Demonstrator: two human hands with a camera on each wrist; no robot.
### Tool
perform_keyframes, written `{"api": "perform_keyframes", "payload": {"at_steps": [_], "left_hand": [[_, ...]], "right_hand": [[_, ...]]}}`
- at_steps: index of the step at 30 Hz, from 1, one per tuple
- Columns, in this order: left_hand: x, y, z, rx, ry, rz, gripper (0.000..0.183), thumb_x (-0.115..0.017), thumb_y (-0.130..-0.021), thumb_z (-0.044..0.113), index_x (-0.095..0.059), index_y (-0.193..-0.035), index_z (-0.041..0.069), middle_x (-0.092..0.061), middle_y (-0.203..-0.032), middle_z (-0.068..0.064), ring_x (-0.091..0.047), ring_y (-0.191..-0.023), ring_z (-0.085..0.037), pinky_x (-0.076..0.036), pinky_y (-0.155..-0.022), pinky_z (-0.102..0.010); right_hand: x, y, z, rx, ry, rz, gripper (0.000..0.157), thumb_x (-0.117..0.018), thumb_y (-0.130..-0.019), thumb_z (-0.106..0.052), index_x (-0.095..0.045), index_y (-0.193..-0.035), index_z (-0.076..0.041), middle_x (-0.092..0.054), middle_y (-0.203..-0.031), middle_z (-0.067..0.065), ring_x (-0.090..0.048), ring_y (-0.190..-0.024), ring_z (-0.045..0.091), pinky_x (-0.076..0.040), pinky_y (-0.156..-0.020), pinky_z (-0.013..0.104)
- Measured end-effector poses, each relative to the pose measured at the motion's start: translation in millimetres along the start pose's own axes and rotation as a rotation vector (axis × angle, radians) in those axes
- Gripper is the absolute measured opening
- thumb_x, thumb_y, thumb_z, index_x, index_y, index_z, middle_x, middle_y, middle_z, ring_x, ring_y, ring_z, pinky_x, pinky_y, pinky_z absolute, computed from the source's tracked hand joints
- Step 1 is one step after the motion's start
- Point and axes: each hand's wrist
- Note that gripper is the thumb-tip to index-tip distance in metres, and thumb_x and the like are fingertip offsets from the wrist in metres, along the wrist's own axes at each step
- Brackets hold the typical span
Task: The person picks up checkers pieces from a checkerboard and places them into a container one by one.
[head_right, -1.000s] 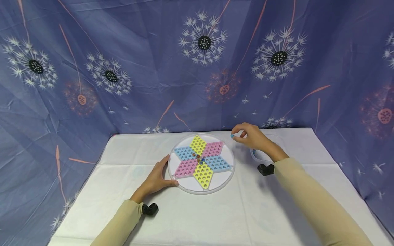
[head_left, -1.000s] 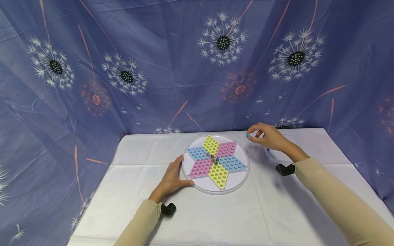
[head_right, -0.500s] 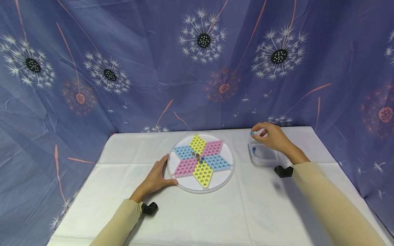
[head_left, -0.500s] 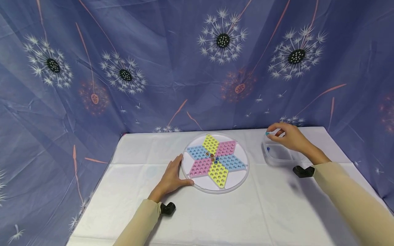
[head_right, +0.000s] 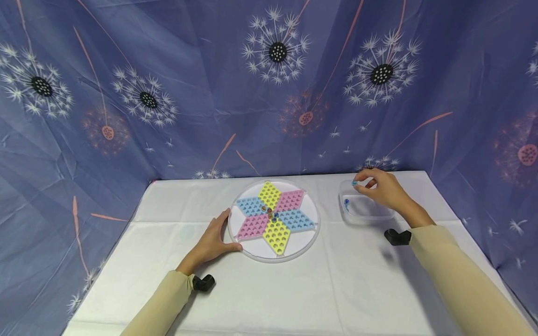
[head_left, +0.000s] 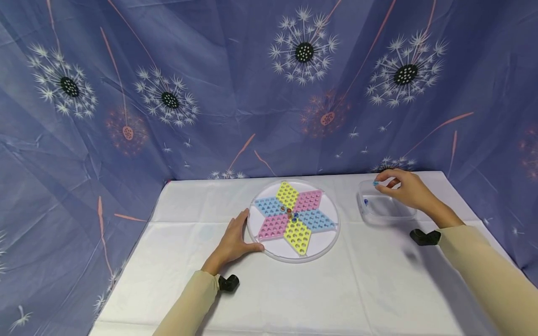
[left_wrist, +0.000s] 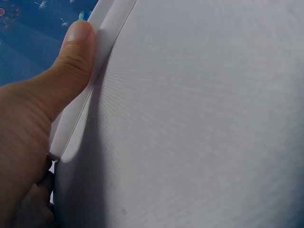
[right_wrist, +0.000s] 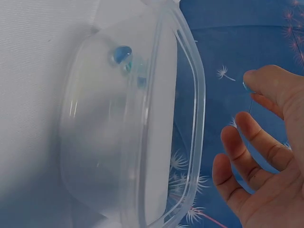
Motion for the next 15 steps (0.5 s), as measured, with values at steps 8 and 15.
{"api": "perform_keyframes", "payload": {"at_steps": [8,15], "left_hand": [[0.2,0.1,-0.7,-0.001,0.000,-0.004,0.128,-0.095,-0.069,0.044,-0.020,-0.163,0.003,-0.024,-0.168,-0.017,-0.017,-0.156,-0.032,-0.006,-0.129,-0.046],[-0.1,0.3,-0.2,0.007,-0.001,-0.003,0.128,-0.095,-0.069,0.045,-0.020,-0.164,0.004,-0.023,-0.168,-0.017,-0.016,-0.156,-0.033,-0.007,-0.129,-0.047]], "right_hand": [[-8.0,0,6,-0.058,-0.030,-0.044,0.025,-0.072,-0.098,-0.031,-0.072,-0.116,-0.014,-0.066,-0.123,0.015,-0.066,-0.099,0.033,-0.054,-0.067,0.037],[-16.7,-1,12,-0.074,-0.058,-0.091,0.021,-0.074,-0.096,-0.025,-0.072,-0.113,-0.013,-0.064,-0.128,0.016,-0.066,-0.103,0.036,-0.055,-0.072,0.038]]}}
Point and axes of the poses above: each hand's wrist, its own y-axis away from the middle knuckle, its own x-axis out of the back of the hand, z = x × y
